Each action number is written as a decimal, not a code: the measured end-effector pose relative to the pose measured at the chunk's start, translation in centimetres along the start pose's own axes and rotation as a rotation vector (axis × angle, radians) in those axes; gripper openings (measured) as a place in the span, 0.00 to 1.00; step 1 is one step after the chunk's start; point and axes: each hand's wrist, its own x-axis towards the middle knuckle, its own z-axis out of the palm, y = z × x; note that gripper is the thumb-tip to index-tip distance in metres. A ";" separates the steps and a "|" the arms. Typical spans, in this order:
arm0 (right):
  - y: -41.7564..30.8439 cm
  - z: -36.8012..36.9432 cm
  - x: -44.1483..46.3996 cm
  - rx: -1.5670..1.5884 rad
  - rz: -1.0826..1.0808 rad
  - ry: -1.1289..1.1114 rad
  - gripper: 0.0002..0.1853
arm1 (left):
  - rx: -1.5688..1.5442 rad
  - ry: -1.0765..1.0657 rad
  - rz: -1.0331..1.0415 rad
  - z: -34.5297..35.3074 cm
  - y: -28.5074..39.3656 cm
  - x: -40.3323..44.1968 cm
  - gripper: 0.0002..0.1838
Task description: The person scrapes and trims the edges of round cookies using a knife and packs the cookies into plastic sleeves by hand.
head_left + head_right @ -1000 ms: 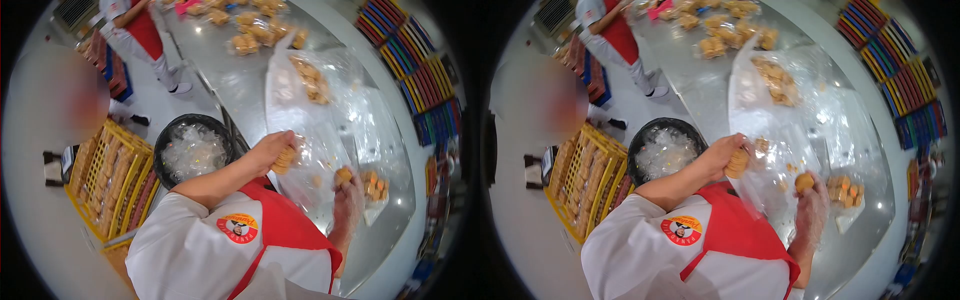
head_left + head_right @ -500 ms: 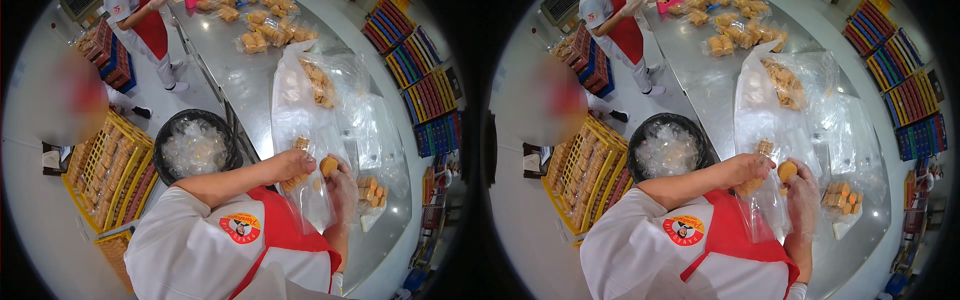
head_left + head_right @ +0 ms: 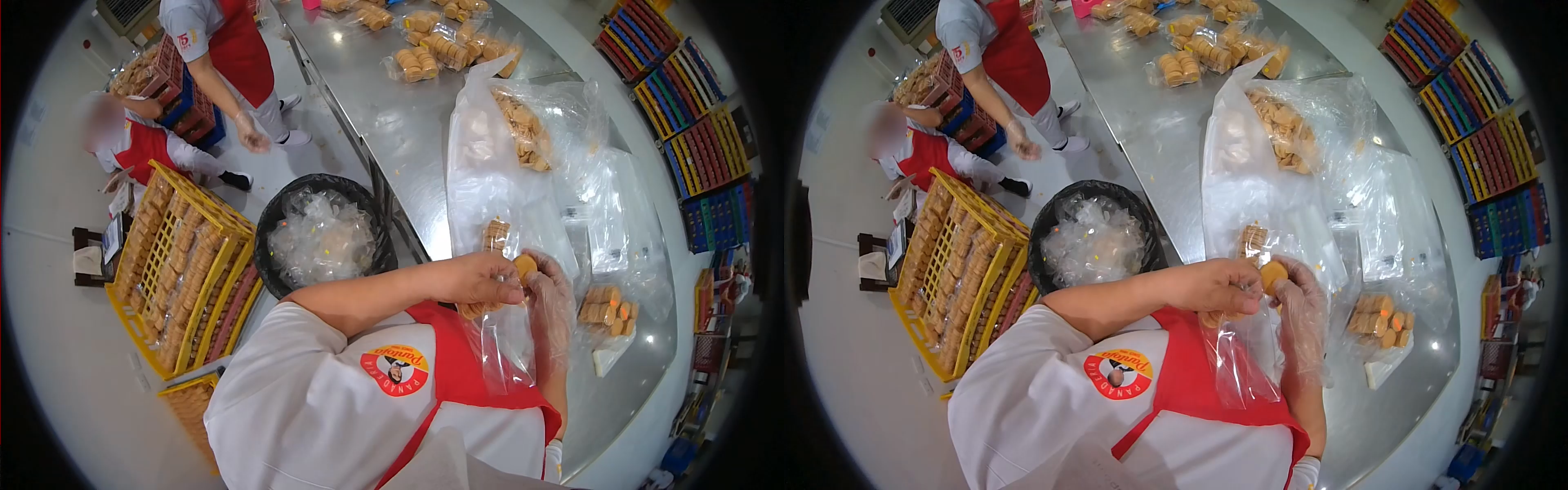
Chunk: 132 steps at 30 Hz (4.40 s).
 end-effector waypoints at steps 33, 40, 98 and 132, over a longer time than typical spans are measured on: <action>0.7 -1.4 -1.3 0.056 0.184 -0.149 0.22 | 0.023 -0.032 0.028 0.1 0.4 -0.2 0.21; 1.1 -3.5 -1.9 0.251 0.107 0.053 0.19 | -0.027 -0.029 0.152 0.1 0.3 -0.1 0.12; 0.9 -7.3 -10.7 -0.584 -0.352 0.126 0.07 | 0.335 0.124 0.310 2.6 2.4 0.0 0.17; 1.1 -8.2 -10.9 -0.748 -0.482 0.352 0.09 | 0.507 0.089 0.198 3.2 3.1 1.2 0.28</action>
